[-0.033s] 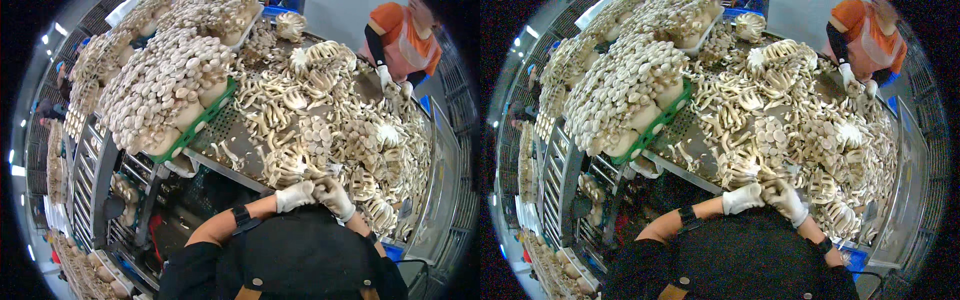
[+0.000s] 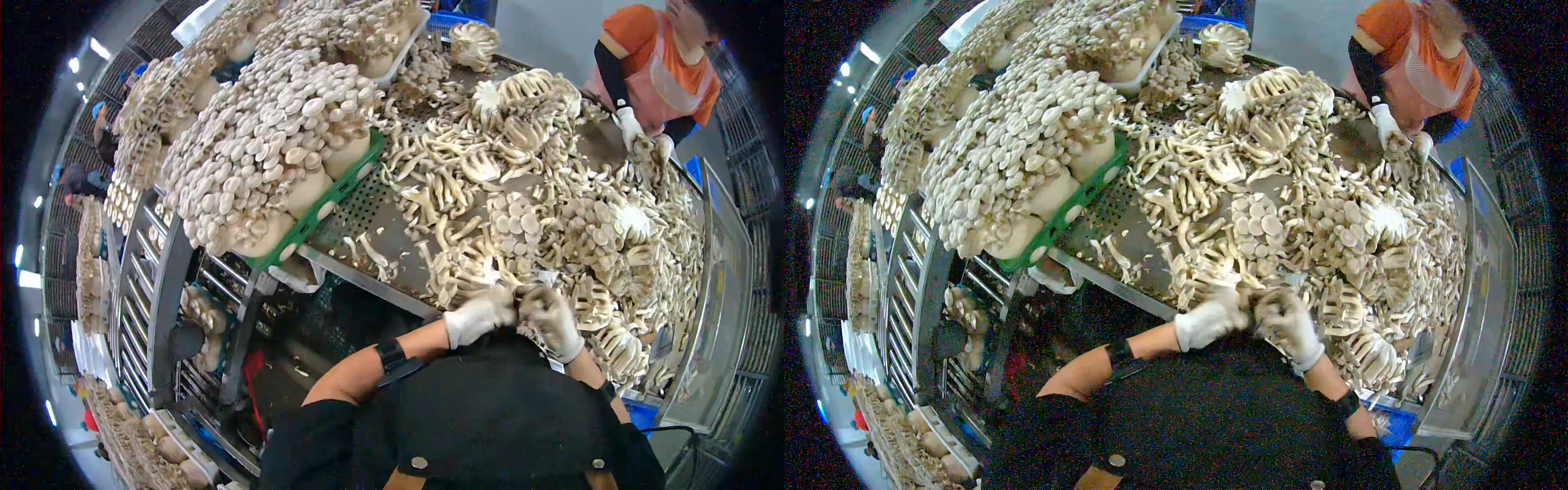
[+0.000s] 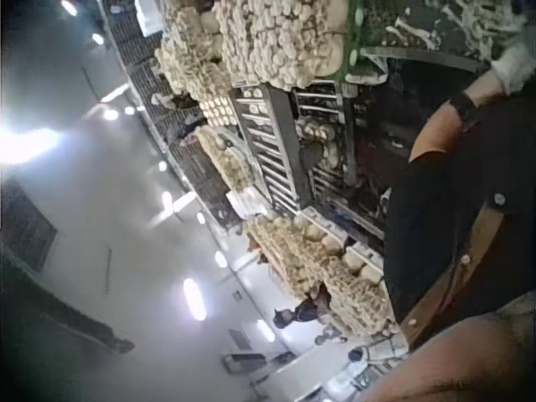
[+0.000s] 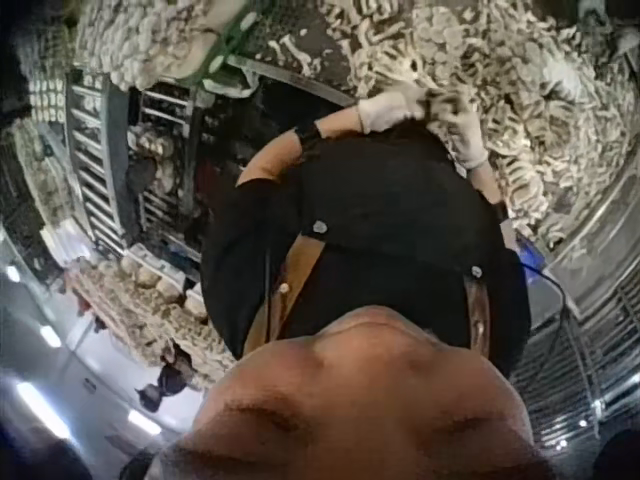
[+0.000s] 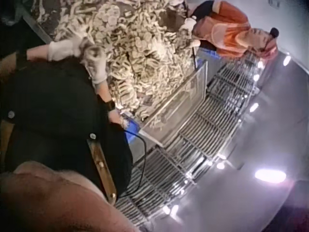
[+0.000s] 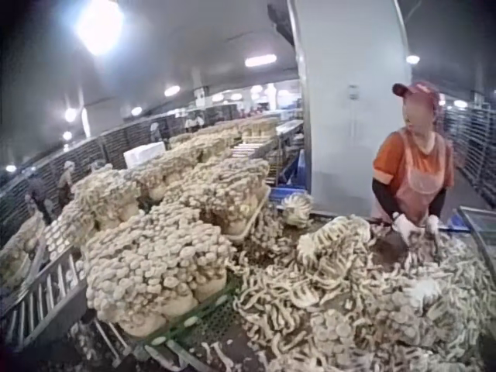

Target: Break apart large mushroom clusters and sort individual mushrooms into trays on a moving conveyor belt system.

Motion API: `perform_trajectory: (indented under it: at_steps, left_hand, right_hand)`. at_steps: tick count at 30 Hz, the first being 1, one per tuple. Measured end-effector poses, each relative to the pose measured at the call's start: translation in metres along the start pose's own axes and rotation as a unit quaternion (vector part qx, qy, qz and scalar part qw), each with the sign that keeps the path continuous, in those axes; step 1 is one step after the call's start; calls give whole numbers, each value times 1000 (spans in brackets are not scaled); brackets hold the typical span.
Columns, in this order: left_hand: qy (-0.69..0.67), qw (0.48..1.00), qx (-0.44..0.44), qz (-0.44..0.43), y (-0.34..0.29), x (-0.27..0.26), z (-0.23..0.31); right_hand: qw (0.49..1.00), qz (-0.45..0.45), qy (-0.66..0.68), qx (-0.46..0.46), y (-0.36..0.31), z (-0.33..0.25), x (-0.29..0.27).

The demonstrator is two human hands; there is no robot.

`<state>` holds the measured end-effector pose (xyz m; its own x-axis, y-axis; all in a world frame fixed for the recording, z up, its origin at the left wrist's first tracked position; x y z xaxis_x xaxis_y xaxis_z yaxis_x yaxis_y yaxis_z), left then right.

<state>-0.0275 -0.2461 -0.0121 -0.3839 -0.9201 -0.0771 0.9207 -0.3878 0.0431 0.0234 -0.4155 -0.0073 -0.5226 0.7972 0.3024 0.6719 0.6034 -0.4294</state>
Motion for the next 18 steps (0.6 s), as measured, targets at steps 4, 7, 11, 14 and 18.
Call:
perform_trajectory:
  at_steps: [4, 7, 11, 14, 18]
  left_hand:
    - [1, 996, 52, 77, -2, 23, -25]
    - [-194, 969, -109, 107, 5, 8, -22]
    - [-121, 957, -220, 148, -23, -12, -40]
    - [-248, 880, -87, 395, -44, -61, -47]
    - [-415, 796, -50, 438, -53, -105, -25]
  right_hand:
    - [974, -53, -202, -85, 5, 2, 13]
    - [993, 65, -84, -59, 16, -5, -20]
    - [740, -90, -664, -65, 27, -44, -5]
    - [749, -141, -636, -118, 69, -27, 35]
    - [739, -159, -630, -178, 129, 27, 60]
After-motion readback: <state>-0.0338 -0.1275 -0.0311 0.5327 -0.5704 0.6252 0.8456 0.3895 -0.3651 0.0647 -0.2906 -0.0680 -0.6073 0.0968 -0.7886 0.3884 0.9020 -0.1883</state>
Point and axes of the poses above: each hand's wrist, its own y-axis towards the middle knuckle, its own x-axis out of the palm, z = x × y, the point moved 2 cm from there along y, towards the middle knuckle, and after that the axes turned 6 degrees about y, right-handed, at the moved point
